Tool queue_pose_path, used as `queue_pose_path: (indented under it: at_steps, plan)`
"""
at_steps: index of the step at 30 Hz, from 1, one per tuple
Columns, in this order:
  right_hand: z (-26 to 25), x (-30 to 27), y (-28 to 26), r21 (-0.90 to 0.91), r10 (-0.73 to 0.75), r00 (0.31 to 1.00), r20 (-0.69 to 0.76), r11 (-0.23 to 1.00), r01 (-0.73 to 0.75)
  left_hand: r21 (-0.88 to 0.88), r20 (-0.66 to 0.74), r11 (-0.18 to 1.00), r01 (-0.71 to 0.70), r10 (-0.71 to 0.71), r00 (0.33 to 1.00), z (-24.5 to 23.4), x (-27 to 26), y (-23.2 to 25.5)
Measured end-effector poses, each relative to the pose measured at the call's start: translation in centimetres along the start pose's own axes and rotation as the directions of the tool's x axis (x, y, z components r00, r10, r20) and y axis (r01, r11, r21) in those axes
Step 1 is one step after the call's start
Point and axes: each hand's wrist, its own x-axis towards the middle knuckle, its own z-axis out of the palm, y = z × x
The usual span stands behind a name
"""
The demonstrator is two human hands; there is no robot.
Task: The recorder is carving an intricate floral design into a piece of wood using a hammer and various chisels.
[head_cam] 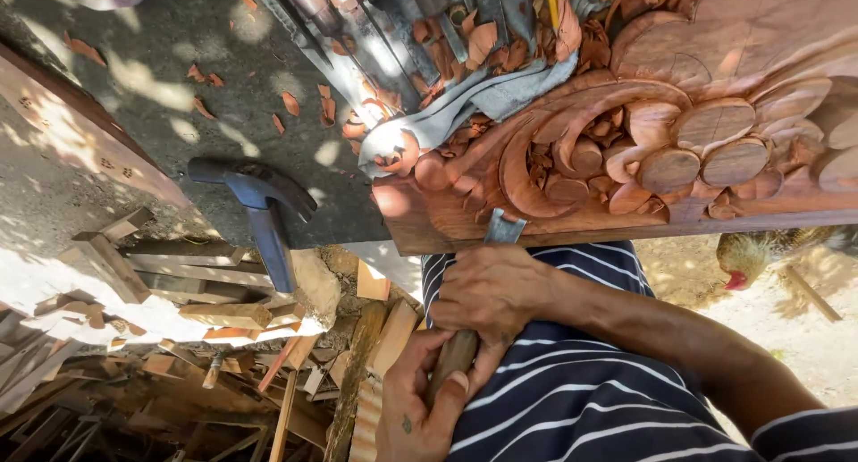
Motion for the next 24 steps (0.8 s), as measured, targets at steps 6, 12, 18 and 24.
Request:
queue_pose_path:
  at_steps: [6,12,18,24]
  plan:
    - [0.5,1.0,0.7,-0.105,0.063,0.996,-0.07,0.992,-0.07,0.354,0.138,0.935,-0.026,-0.024,0.99,-4.6,3.4,4.4]
    - [0.9,1.0,-2.0,-0.17,0.149,0.96,-0.237,0.966,-0.192,0.413,0.302,0.741,-0.53,0.438,0.847,-4.9,1.9,3.2]
    - [-1.0,-1.5,-11.4,-0.417,0.013,0.979,-0.204,0.903,-0.099,0.435,0.484,0.891,-0.132,-0.108,0.869,-2.9,-5.0,0.5]
    - [0.4,0.1,-4.7,-0.08,0.096,0.994,-0.059,0.992,-0.1,0.012,0.602,0.968,-0.251,0.193,0.775,-5.4,-1.7,1.0]
